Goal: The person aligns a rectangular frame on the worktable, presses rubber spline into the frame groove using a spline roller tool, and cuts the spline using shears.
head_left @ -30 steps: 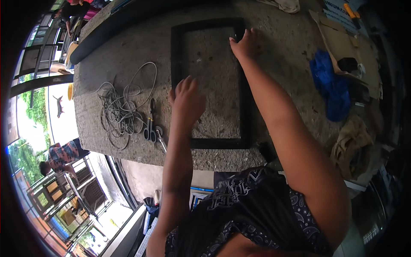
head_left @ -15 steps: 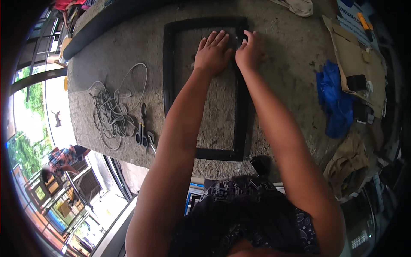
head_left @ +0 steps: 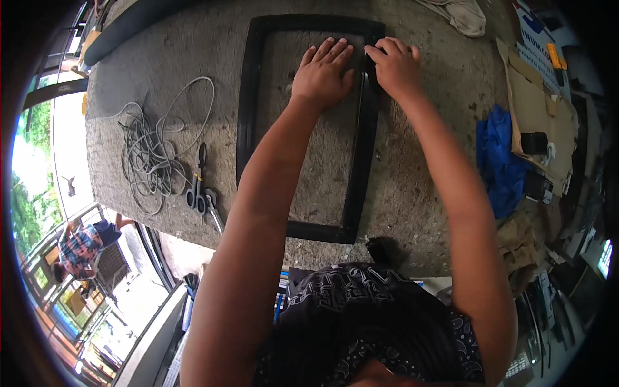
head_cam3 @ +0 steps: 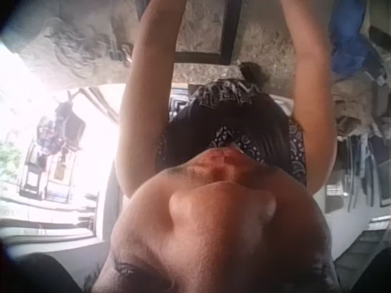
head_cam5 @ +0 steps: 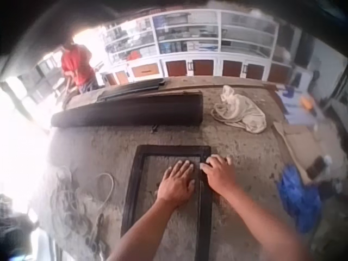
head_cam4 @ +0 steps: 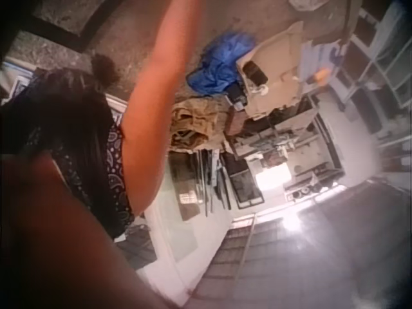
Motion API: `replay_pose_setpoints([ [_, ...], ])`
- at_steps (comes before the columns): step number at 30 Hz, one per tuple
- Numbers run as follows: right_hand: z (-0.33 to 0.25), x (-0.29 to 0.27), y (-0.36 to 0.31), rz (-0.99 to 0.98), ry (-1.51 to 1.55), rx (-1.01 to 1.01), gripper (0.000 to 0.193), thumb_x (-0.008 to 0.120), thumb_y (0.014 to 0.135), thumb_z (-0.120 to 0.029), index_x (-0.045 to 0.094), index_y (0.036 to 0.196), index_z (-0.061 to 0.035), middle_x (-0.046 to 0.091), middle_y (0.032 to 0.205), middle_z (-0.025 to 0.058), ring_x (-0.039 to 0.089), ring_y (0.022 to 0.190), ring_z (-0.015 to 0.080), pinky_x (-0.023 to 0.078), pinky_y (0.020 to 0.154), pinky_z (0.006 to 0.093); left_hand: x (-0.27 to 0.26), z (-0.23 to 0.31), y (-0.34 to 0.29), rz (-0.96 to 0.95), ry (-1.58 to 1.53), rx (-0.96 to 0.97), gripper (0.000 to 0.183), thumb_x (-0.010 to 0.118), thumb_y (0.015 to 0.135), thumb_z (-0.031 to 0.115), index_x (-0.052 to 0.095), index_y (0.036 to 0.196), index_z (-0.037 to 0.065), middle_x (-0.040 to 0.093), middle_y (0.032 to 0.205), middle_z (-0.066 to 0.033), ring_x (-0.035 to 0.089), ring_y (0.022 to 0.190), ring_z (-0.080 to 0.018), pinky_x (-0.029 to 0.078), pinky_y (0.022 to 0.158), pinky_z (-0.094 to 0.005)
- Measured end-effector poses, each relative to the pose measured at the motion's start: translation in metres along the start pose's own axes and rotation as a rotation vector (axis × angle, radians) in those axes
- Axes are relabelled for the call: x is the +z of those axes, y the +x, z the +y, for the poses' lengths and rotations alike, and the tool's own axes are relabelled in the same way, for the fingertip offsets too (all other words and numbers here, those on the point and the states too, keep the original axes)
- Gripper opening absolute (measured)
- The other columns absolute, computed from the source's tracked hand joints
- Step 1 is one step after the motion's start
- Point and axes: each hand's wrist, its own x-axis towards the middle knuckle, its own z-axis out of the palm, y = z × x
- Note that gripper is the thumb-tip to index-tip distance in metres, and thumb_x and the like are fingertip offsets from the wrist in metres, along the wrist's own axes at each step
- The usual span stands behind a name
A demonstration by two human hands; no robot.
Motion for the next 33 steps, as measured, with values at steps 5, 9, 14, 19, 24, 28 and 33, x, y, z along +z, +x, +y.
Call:
replay_pose_setpoints([
  [5,0.008,-0.010,0.020,-0.093,-0.016,-0.225,0.020,0.063,0.085,-0.011,0.068,0.102,-0.0196,0.064,0.104,-0.0023,0.060,0.109,0.0198,0.042,0.093,0.0414,-0.005,-0.005,-0.003,-0.006,-0.030,-0.030,0.054,0.053,0.098,0.036,0.048,0.148,0.017,0.041,0.159,-0.0022,0.031,0.150,-0.0216,0.023,0.123,-0.0446],
  [9,0.018,-0.023,0.039,-0.380,0.271,-0.094,0.016,0.064,0.085,-0.015,0.065,0.101,-0.0134,0.066,0.098,0.0053,0.062,0.100,0.0295,0.049,0.081,0.0451,-0.003,0.001,-0.001,-0.059,-0.086,-0.034,0.056,0.053,0.098,0.038,0.047,0.149,0.017,0.040,0.160,-0.0012,0.029,0.150,-0.0205,0.022,0.124,-0.0442],
  [14,0.004,-0.016,0.060,-0.567,0.376,0.019,0.013,0.062,0.089,-0.017,0.061,0.098,-0.0078,0.067,0.093,0.0142,0.063,0.096,0.0374,0.051,0.078,0.0508,-0.002,-0.006,-0.007,-0.012,-0.066,-0.045,0.057,0.052,0.098,0.038,0.046,0.150,0.017,0.039,0.160,-0.0014,0.029,0.151,-0.0208,0.022,0.124,-0.0445],
  [19,0.007,-0.011,0.054,-0.543,0.319,-0.006,0.014,0.064,0.091,-0.016,0.056,0.096,-0.0053,0.066,0.090,0.0186,0.063,0.090,0.0402,0.050,0.077,0.0503,-0.001,-0.003,-0.003,-0.028,-0.059,-0.052,0.057,0.050,0.098,0.041,0.046,0.150,0.017,0.039,0.160,-0.0006,0.028,0.151,-0.0201,0.020,0.125,-0.0435],
  [24,-0.004,-0.011,0.046,-0.476,0.297,0.036,0.017,0.061,0.095,-0.022,0.063,0.103,-0.0070,0.069,0.098,0.0178,0.064,0.103,0.0406,0.053,0.084,0.0510,0.001,-0.006,-0.006,0.003,-0.043,-0.030,0.057,0.050,0.098,0.041,0.047,0.149,0.016,0.041,0.159,-0.0011,0.030,0.150,-0.0201,0.022,0.124,-0.0429],
  [28,-0.022,-0.018,0.029,-0.344,0.176,0.114,0.021,0.065,0.093,-0.022,0.067,0.108,-0.0067,0.067,0.097,0.0152,0.065,0.095,0.0374,0.053,0.078,0.0477,0.000,-0.007,-0.007,-0.002,-0.045,-0.038,0.056,0.050,0.099,0.041,0.048,0.149,0.016,0.041,0.159,-0.0012,0.030,0.150,-0.0199,0.022,0.124,-0.0424],
  [33,-0.027,-0.024,0.042,-0.378,0.164,0.210,0.021,0.064,0.095,-0.026,0.073,0.094,-0.0071,0.068,0.099,0.0117,0.066,0.091,0.0315,0.055,0.075,0.0450,0.001,-0.006,-0.006,-0.004,-0.049,-0.038,0.055,0.049,0.099,0.041,0.048,0.149,0.016,0.040,0.159,-0.0012,0.029,0.151,-0.0194,0.021,0.125,-0.0417],
])
